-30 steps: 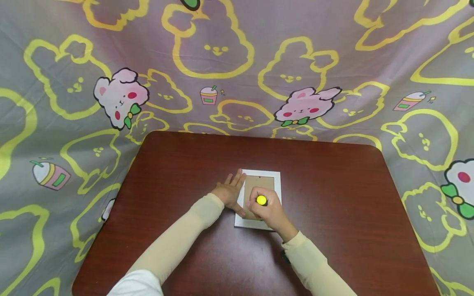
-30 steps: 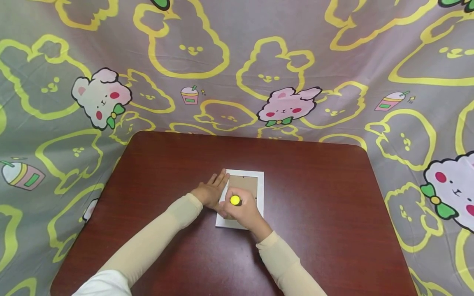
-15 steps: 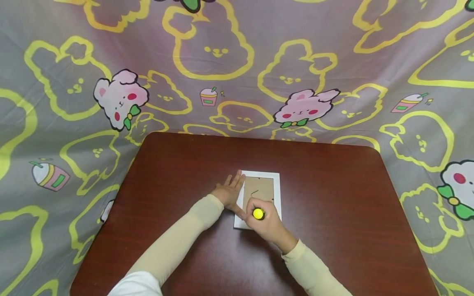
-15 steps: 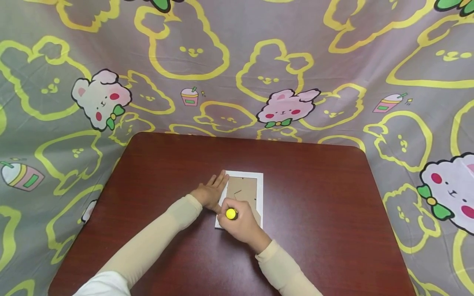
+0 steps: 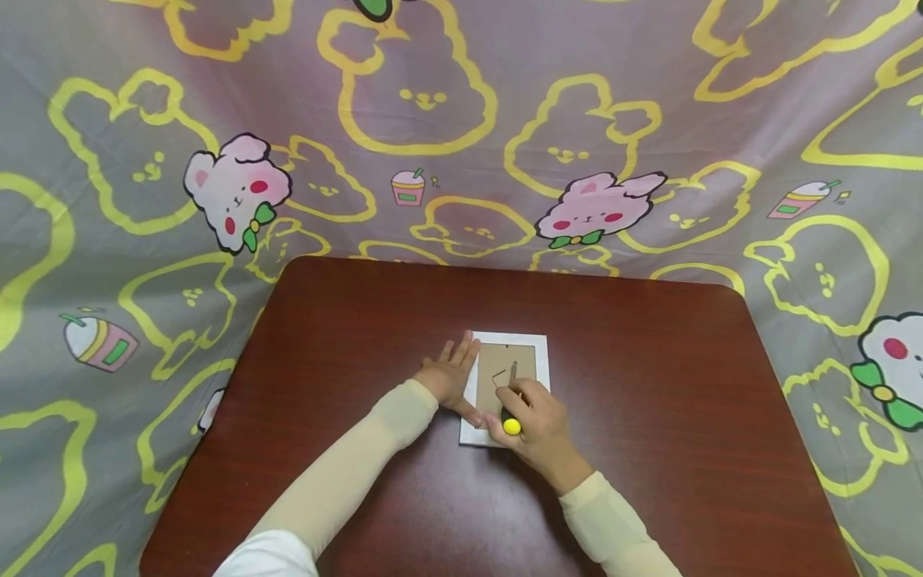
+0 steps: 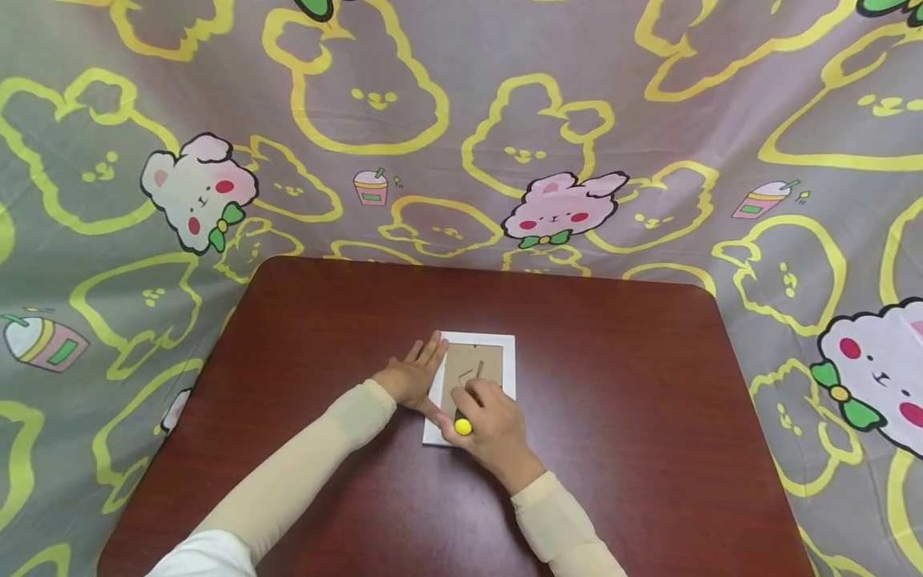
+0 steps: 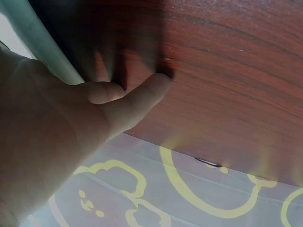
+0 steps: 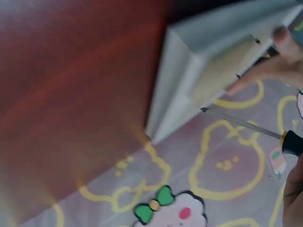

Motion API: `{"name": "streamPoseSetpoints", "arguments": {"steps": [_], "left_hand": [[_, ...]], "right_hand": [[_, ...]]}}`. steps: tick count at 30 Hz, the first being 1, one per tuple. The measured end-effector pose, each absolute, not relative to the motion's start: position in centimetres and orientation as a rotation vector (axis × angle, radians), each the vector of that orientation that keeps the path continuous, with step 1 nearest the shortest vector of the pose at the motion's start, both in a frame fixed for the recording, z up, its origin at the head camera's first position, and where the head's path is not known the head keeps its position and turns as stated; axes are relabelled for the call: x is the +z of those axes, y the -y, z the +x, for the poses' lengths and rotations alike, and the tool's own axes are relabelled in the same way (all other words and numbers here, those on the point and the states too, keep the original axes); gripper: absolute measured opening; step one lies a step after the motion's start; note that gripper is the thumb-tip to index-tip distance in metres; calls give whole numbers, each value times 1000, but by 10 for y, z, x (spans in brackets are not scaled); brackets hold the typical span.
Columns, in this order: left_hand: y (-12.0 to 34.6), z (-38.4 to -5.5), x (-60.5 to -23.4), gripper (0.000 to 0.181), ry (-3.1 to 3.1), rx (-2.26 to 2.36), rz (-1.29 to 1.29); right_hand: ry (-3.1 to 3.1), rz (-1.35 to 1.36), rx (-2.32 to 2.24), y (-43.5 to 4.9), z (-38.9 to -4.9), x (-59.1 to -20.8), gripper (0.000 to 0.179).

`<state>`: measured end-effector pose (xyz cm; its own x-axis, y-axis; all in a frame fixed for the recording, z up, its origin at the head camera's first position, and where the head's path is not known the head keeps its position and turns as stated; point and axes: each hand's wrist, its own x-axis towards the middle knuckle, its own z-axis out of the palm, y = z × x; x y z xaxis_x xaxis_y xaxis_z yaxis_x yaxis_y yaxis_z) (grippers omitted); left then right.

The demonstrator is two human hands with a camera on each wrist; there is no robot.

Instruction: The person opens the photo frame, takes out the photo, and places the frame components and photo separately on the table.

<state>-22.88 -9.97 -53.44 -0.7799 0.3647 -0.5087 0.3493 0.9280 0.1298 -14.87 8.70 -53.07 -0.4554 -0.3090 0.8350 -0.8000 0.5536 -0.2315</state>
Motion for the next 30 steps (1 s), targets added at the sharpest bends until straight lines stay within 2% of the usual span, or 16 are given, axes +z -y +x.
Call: {"name": "streamPoseSetpoints", "arguments": {"steps": [14,30], "left_hand": [[100,-229,-533,151,-2535,83,507],[99,-231,-534,153,-2535,83,513]], "right_hand": [[2127,837,865,-101,-141,-564,23],[2254,818,805,-107,-136,-571,16]]}}
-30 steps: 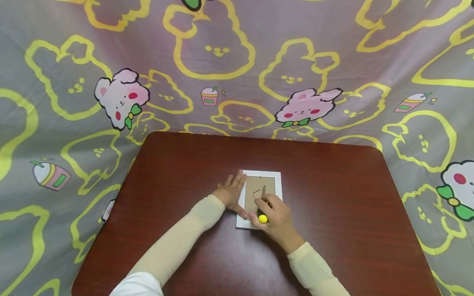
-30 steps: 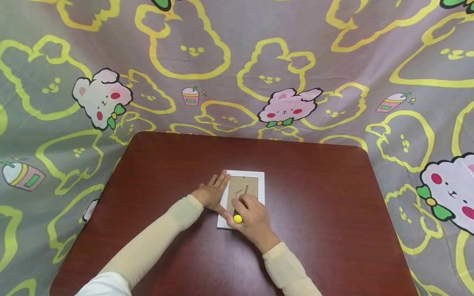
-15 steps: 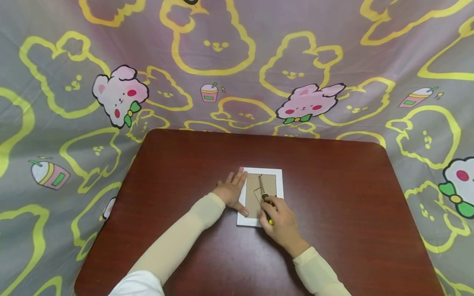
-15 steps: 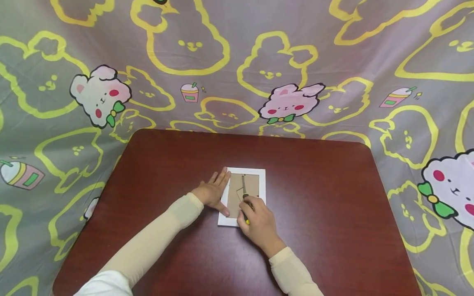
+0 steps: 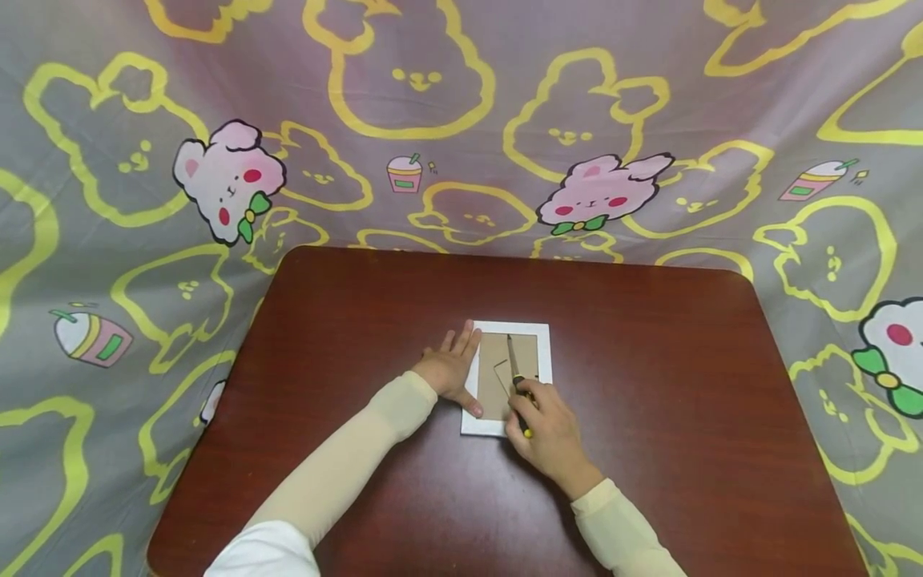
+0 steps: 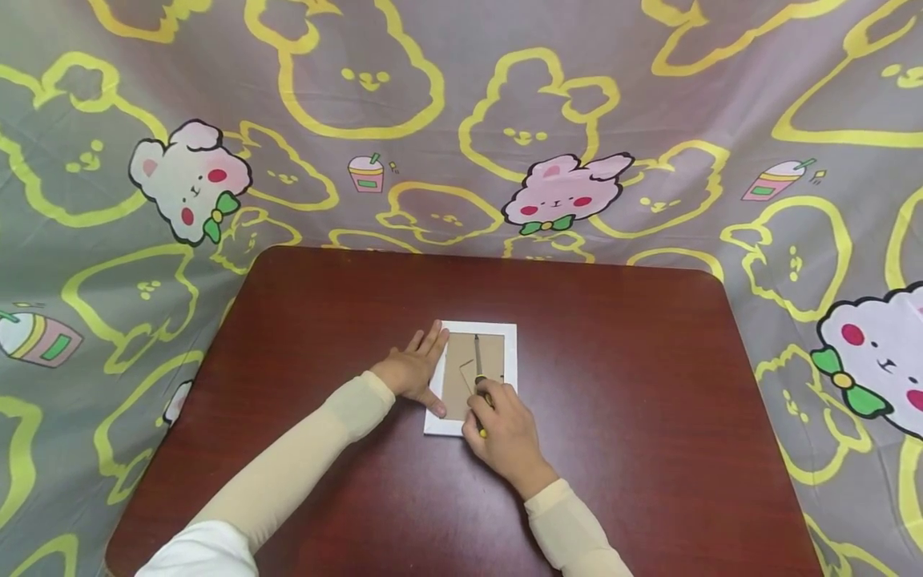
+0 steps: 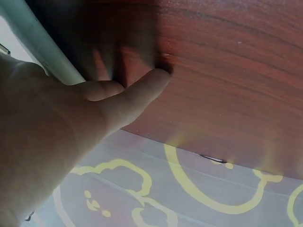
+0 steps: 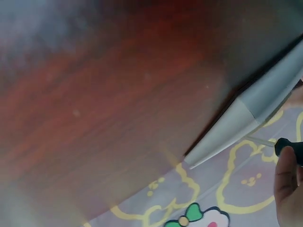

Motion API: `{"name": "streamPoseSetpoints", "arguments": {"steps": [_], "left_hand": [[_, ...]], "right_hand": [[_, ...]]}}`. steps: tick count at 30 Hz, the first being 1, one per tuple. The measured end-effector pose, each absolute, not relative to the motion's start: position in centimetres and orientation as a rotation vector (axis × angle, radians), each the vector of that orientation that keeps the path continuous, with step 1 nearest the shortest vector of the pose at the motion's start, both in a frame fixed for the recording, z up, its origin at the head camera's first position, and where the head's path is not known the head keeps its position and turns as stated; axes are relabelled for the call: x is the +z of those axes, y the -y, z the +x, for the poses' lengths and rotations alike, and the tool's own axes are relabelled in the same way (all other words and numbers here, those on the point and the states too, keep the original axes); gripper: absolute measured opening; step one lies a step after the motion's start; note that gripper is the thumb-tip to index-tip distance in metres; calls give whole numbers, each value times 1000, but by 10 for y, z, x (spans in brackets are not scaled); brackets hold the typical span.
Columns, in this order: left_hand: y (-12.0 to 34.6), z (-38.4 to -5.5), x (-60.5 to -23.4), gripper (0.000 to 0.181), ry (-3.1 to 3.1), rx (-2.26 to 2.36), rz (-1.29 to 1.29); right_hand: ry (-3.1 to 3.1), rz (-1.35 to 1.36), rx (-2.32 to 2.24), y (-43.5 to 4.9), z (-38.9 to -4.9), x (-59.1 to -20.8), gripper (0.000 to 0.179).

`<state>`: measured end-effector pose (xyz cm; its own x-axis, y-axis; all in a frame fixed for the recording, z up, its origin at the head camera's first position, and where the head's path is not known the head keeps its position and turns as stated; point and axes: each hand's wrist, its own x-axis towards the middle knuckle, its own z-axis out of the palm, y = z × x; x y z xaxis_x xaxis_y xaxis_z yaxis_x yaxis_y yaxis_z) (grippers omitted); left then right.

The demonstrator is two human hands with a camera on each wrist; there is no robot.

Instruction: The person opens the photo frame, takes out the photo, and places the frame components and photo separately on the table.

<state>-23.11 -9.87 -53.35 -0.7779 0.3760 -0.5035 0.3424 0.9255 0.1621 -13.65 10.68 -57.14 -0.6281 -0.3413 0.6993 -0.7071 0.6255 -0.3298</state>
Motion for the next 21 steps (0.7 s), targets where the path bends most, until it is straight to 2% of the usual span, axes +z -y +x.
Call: {"name": "streamPoseSetpoints", "arguments": {"steps": [14,21], "left_hand": [[105,-231,-538,152,-2515,195,570],[104,-232,-537,151,-2512,179,587]], "right_hand": [[2373,840,930,-101,-136,-577,14],[2370,823,930,-98,-147,-559,10]]}}
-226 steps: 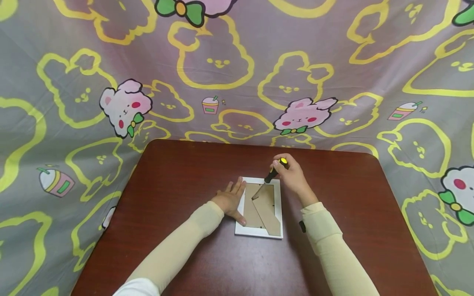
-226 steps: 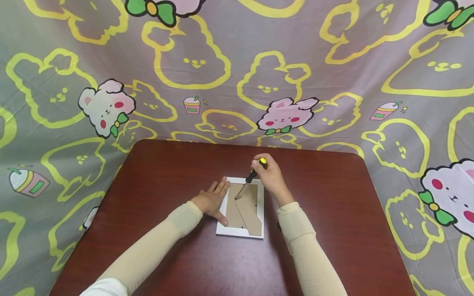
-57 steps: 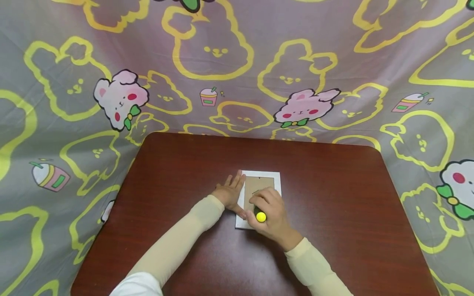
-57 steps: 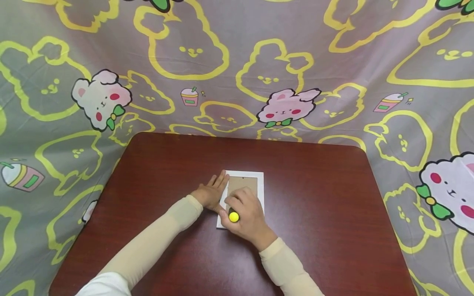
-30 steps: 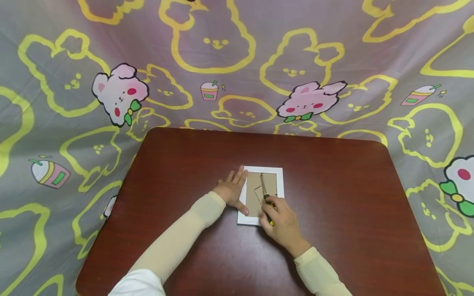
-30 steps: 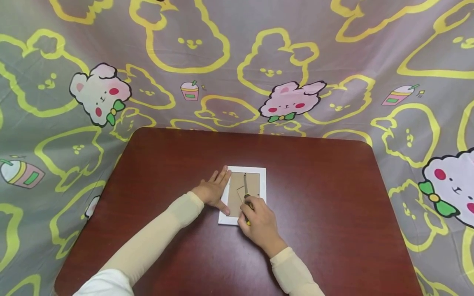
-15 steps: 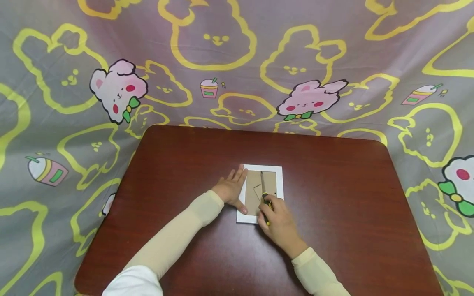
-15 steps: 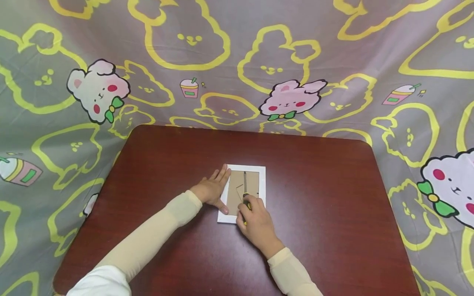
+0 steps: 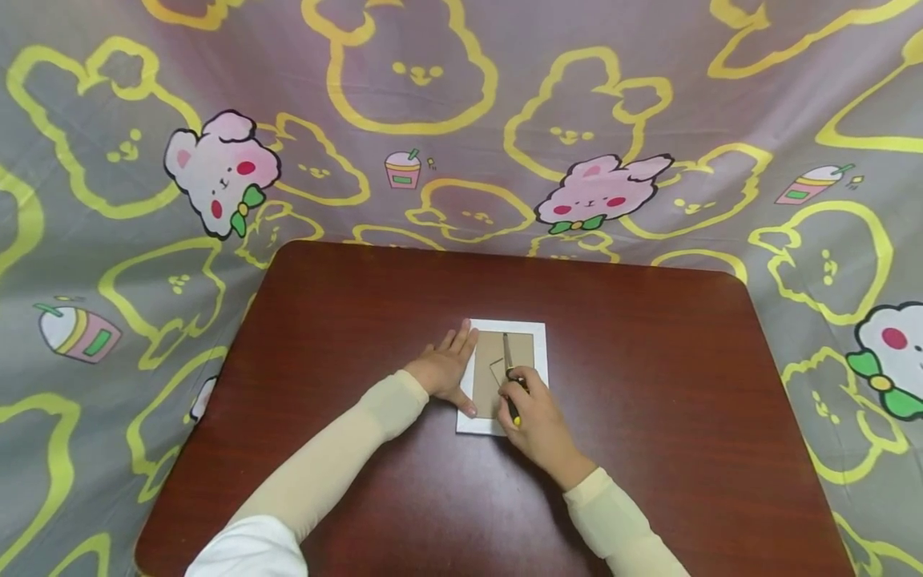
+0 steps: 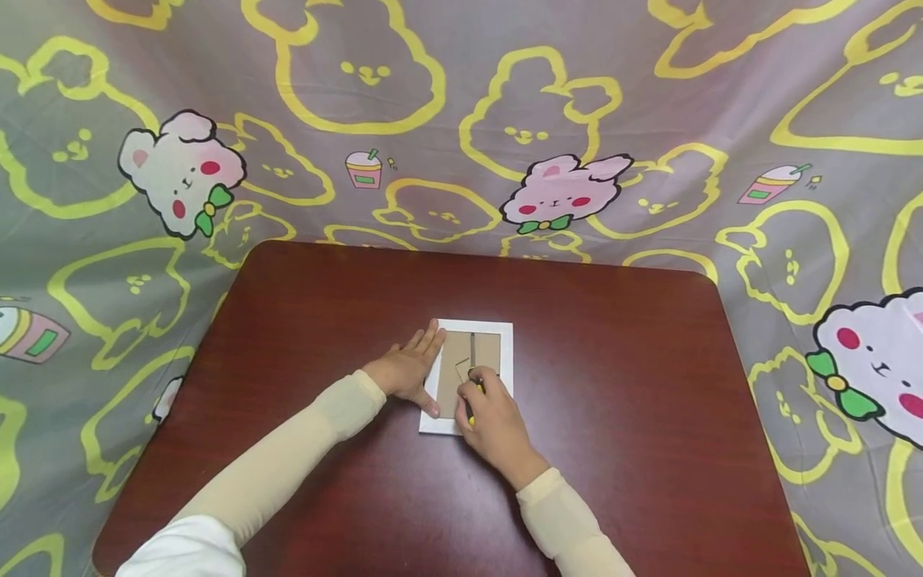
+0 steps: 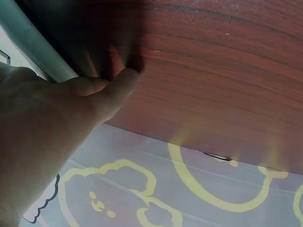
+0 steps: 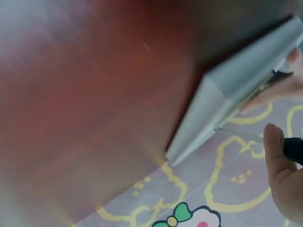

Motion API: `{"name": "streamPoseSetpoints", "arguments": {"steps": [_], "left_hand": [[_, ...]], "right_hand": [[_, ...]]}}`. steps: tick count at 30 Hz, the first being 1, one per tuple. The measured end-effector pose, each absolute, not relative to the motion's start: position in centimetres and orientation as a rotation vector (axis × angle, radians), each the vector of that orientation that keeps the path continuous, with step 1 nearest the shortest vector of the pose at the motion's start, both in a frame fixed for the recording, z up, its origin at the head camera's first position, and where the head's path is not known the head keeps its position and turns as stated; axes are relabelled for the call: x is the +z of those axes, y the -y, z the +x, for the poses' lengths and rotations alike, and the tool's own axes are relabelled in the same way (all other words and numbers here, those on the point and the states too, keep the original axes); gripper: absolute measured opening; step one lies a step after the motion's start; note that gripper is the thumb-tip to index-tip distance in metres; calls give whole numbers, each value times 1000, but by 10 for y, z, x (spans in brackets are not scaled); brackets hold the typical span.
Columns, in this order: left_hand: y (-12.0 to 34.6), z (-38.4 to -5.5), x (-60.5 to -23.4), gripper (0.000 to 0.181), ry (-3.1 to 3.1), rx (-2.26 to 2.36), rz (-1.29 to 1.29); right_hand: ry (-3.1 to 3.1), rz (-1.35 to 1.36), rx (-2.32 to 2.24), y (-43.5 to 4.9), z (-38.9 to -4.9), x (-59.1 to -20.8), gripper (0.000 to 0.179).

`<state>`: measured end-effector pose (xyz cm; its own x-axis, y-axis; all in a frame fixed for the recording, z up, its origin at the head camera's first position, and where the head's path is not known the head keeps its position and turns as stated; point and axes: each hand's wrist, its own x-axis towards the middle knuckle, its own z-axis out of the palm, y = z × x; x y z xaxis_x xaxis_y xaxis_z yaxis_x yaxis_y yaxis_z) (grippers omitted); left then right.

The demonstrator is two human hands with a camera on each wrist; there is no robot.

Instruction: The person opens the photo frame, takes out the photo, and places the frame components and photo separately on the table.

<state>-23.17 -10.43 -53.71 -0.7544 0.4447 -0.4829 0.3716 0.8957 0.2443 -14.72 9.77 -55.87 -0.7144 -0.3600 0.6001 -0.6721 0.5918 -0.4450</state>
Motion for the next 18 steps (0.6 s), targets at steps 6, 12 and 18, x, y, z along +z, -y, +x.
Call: {"name": "streamPoseSetpoints", "arguments": {"steps": [6,12,18], "left_hand": [[104,-233,-536,151,-2513,172,592],[104,-234,-535,152,-2512,183,602],[105,-234,-537,151,-2511,203,595]], "right_hand": [[2476,791,942,-99,-163,-530,6],[2613,678,1077,-106,-184,-496,6],[2789,601,1148,-113,-212,-468,6]]}}
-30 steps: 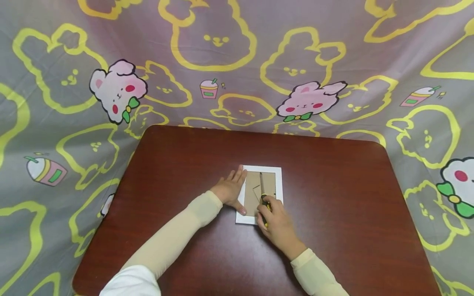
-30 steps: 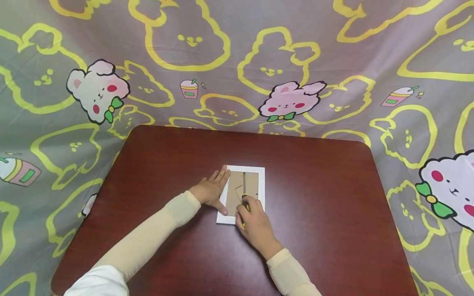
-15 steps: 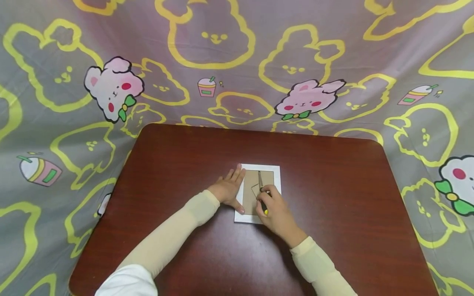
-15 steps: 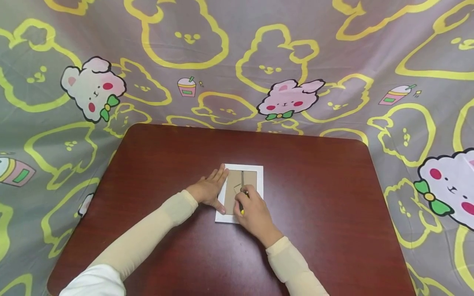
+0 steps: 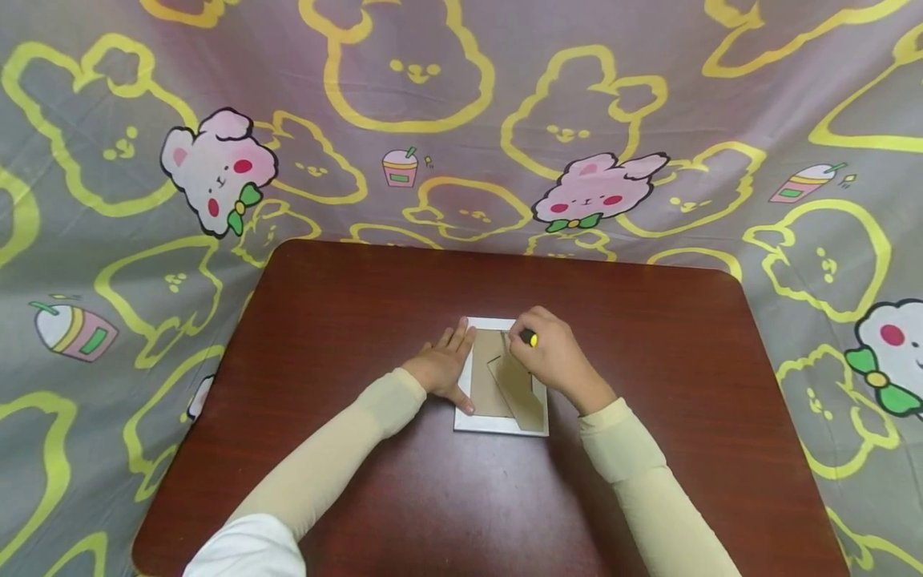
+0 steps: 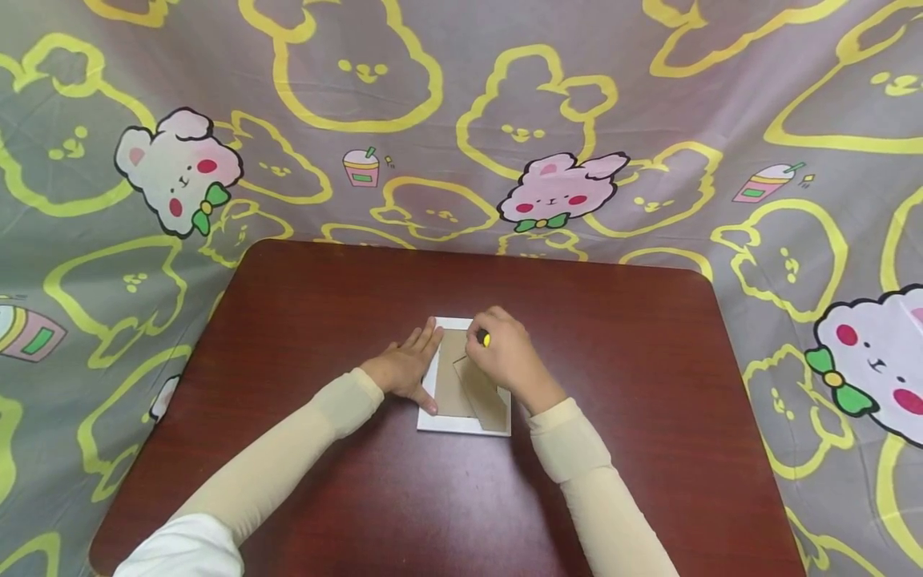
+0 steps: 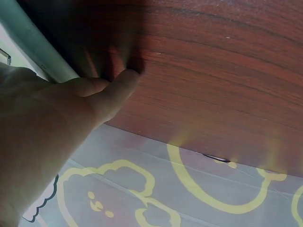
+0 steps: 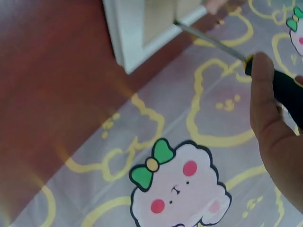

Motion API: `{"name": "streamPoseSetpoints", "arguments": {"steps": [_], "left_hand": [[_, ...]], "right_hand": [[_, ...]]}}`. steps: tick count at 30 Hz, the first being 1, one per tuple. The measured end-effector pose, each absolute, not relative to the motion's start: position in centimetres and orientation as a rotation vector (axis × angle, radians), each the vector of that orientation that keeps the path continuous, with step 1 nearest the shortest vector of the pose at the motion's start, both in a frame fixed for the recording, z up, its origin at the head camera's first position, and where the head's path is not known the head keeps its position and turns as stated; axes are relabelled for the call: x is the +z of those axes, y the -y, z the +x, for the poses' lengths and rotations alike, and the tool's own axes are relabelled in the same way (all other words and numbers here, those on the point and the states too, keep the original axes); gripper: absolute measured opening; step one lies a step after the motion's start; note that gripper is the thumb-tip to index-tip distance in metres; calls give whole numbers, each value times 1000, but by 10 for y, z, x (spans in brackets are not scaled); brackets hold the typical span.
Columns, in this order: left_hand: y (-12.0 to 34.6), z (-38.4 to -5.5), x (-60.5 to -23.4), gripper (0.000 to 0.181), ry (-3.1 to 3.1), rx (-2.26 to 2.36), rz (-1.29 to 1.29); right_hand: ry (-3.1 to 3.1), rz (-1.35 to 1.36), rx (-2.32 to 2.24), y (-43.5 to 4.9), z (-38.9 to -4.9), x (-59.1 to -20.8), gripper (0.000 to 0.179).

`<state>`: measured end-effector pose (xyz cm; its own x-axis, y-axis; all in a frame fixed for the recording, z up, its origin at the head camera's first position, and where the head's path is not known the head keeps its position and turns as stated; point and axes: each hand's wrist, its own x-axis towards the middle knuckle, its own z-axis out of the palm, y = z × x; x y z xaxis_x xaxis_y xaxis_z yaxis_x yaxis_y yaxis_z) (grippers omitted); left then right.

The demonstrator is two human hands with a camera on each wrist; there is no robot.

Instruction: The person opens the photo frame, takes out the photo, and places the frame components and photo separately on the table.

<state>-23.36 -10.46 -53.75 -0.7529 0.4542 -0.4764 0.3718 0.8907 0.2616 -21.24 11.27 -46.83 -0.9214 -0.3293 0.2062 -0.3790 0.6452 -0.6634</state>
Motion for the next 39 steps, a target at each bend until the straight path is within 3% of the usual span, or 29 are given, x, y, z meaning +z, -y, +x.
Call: {"name": "streamPoseSetpoints", "arguments": {"steps": [12,21,39], "left_hand": [[104,-234,-537,152,-2515,181,586],[104,-235,-537,152,-2504,151,571],[104,-235,-539,152,-2513,170,565]], "right_hand": [[3008,514,1340,-108,-267,-437,12],[3084,525,1415,-103,-286,-426,14],[2699,711,1105,-115,-184,-498,4]]}}
